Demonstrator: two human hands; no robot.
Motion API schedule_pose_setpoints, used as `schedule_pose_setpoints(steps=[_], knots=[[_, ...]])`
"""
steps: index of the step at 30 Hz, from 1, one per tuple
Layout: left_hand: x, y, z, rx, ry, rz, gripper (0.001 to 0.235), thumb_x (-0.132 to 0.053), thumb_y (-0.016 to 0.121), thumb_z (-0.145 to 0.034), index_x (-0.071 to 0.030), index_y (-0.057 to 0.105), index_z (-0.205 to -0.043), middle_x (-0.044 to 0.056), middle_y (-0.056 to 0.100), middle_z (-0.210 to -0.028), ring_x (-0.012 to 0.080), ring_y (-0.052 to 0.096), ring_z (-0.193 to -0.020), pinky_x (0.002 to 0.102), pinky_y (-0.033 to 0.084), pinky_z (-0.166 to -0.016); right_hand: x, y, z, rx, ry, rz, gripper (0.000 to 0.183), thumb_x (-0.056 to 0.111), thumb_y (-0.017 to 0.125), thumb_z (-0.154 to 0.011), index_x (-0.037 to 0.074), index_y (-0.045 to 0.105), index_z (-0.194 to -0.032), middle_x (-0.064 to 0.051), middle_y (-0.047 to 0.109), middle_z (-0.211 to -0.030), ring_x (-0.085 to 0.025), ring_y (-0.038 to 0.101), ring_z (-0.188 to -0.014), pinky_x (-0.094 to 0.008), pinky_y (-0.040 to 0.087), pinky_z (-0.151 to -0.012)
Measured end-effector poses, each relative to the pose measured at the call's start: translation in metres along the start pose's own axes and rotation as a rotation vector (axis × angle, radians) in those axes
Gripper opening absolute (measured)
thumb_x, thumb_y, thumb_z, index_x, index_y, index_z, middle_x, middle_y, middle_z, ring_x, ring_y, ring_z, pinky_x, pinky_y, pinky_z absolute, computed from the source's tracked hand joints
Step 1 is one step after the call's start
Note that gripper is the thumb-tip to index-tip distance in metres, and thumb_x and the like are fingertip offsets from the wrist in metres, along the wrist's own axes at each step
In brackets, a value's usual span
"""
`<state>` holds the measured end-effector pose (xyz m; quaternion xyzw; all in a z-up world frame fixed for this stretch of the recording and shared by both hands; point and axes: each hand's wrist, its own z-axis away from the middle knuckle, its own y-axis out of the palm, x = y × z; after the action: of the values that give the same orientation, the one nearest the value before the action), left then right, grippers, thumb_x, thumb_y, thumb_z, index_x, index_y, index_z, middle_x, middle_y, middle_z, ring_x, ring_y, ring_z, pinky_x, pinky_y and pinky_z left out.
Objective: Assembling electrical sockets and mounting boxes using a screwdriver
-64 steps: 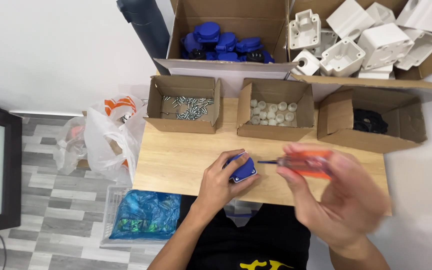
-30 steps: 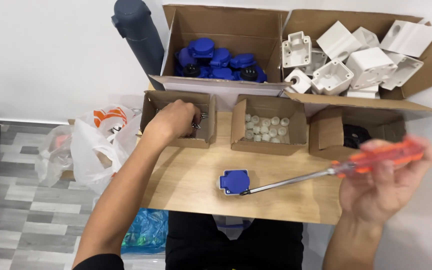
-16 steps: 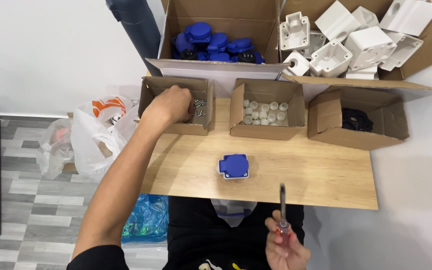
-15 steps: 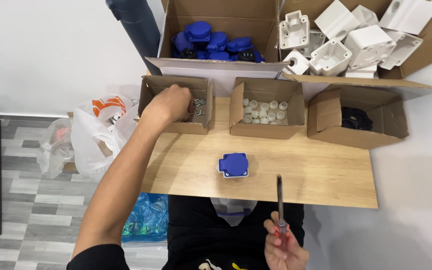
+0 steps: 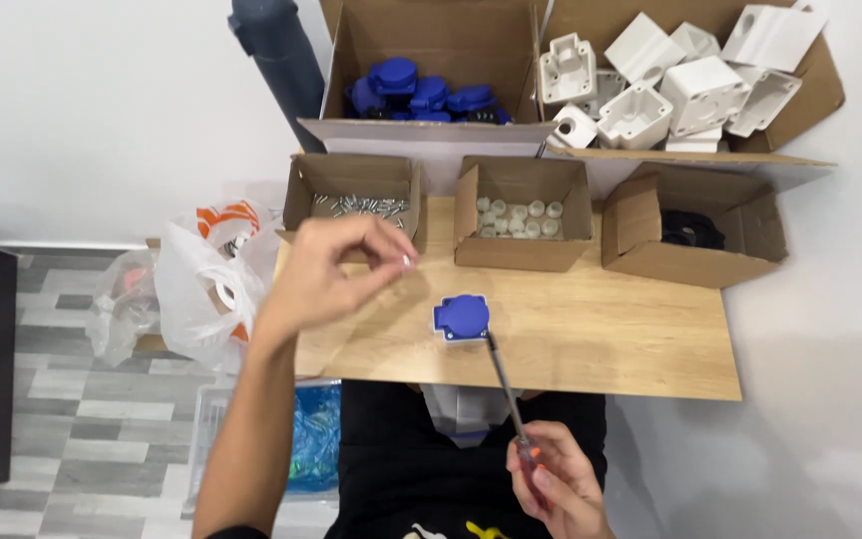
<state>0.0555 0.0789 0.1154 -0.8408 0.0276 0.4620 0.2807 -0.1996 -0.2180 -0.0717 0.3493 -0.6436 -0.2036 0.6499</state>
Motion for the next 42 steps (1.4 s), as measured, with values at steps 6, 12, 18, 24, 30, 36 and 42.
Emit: schedule_pose_setpoints(steps=[6,12,18,24,30,36,42], knots=[[0.035,0.076,0.074,-0.256,-0.055,0.835,0.020,0.013,0.083,-0.088,-0.001,0.078,-0.102,0.021,0.079,-0.103,0.0286,0.080,-0.095,0.035,0.071,-0.087,-0.008,0.012,-0.004,-0.191,0.010,0.266,0.036,0.010,0.064,-0.105,-0.005,0.062,-0.138,-0.027,0.070,-0.099,-0.017,0.049,-0.047,-0.025,0.027,-0.036],[0.063,0.122,0.108,-0.528,-0.305,1.354,0.022,0.014,0.074,-0.096,0.005,0.079,-0.116,0.027,0.080,-0.113,0.0390,0.079,-0.108,0.036,0.068,-0.090,0.002,0.017,-0.019,-0.302,-0.001,0.585,0.037,0.008,0.067,-0.101,-0.006,0.067,-0.136,-0.026,0.079,-0.100,-0.017,0.050,-0.049,-0.027,0.043,-0.043],[0.079,0.146,0.116,-0.571,-0.389,1.515,0.017,0.000,0.075,-0.101,-0.003,0.080,-0.117,0.020,0.080,-0.116,0.0362,0.077,-0.111,0.038,0.064,-0.096,0.003,0.016,-0.034,-0.312,-0.009,0.711,0.037,0.011,0.074,-0.098,-0.003,0.075,-0.132,-0.020,0.082,-0.106,-0.021,0.072,-0.079,-0.027,0.054,-0.056],[0.074,0.153,0.116,-0.595,-0.453,1.558,0.015,-0.006,0.073,-0.104,-0.004,0.079,-0.118,0.018,0.079,-0.117,0.0327,0.077,-0.109,0.042,0.063,-0.099,0.007,0.017,-0.046,-0.316,0.006,0.732,0.036,0.007,0.073,-0.097,-0.005,0.075,-0.131,-0.022,0.080,-0.109,-0.026,0.078,-0.087,-0.033,0.060,-0.070],[0.081,0.153,0.114,-0.606,-0.464,1.566,0.015,-0.007,0.074,-0.104,-0.006,0.080,-0.118,0.018,0.078,-0.119,0.0307,0.076,-0.107,0.038,0.063,-0.098,0.016,0.016,-0.062,-0.257,-0.110,0.925,0.033,0.005,0.077,-0.093,-0.001,0.079,-0.125,-0.017,0.082,-0.112,-0.022,0.085,-0.093,-0.026,0.066,-0.081],[0.088,0.156,0.114,-0.582,-0.461,1.591,0.013,-0.010,0.078,-0.102,-0.007,0.079,-0.115,0.016,0.077,-0.115,0.0310,0.075,-0.101,0.039,0.062,-0.094,0.022,0.025,-0.071,-0.228,-0.229,1.118,0.029,0.010,0.079,-0.093,0.003,0.078,-0.121,-0.014,0.082,-0.109,-0.018,0.083,-0.088,-0.022,0.064,-0.076],[0.082,0.141,0.111,-0.503,-0.450,1.589,0.011,-0.006,0.072,-0.106,-0.004,0.077,-0.115,0.019,0.076,-0.112,0.0332,0.075,-0.104,0.042,0.061,-0.100,0.030,0.036,-0.077,-0.240,-0.310,1.218,0.027,0.008,0.081,-0.090,0.003,0.078,-0.116,-0.016,0.082,-0.106,-0.019,0.084,-0.087,-0.021,0.067,-0.074]])
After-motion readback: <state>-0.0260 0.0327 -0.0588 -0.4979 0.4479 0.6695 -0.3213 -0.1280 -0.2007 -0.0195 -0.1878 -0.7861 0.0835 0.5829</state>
